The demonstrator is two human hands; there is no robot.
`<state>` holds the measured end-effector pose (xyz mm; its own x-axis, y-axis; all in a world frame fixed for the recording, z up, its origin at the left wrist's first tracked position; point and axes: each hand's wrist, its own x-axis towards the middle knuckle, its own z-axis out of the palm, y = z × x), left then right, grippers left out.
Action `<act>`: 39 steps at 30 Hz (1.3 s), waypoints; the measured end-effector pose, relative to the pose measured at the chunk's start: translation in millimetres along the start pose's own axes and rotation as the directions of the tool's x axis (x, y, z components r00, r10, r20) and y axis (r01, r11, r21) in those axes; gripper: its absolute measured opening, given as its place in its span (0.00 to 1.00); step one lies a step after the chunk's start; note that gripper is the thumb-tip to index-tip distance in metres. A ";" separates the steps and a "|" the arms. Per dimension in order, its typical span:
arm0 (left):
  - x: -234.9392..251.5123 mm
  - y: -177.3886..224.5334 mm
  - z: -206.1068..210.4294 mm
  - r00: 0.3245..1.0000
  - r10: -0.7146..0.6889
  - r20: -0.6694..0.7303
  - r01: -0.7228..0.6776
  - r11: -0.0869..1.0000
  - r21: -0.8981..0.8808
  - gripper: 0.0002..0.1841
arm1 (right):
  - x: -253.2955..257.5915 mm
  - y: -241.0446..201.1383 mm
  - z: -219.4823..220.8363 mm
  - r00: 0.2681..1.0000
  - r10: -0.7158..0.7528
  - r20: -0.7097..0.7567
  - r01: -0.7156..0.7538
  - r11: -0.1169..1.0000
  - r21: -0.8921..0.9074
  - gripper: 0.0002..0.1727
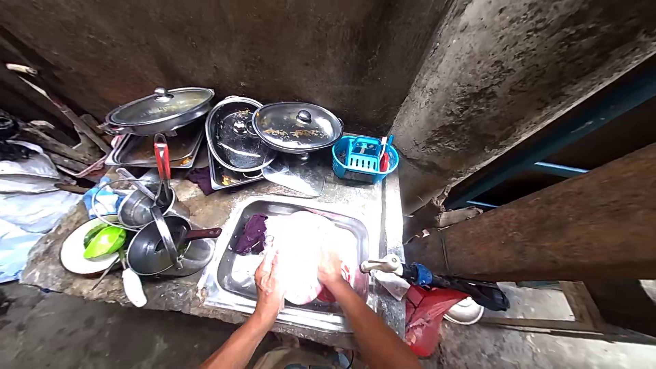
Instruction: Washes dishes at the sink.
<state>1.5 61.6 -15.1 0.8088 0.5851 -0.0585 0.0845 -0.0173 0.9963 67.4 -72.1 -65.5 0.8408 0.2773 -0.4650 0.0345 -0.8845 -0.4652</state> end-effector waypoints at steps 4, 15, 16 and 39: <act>-17.0 -10.8 5.3 0.986 -0.131 0.098 0.128 0.991 0.034 0.21 | 16.6 -18.6 -14.1 0.981 -0.093 -0.170 0.129 0.967 0.219 0.29; 53.6 -12.9 -24.3 0.835 -0.520 0.180 0.550 0.784 -0.287 0.17 | -62.7 -28.8 17.6 0.778 -0.601 0.186 0.605 0.795 0.038 0.26; 58.8 -13.6 -29.6 0.832 -0.523 0.185 0.555 0.788 -0.268 0.16 | -67.3 -17.3 18.2 0.764 -0.627 0.151 0.635 0.772 -0.002 0.24; 20.2 -15.6 -0.3 0.996 -0.078 -0.035 0.073 0.992 -0.107 0.26 | -20.1 -80.9 -3.5 0.761 -0.509 -0.402 0.545 0.838 -0.030 0.20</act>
<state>16.4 73.9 -31.8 0.7788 0.6130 -0.1333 0.0812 0.1122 0.9904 49.6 -7.5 -15.9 0.8394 0.5109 0.1854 0.5032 -0.6015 -0.6205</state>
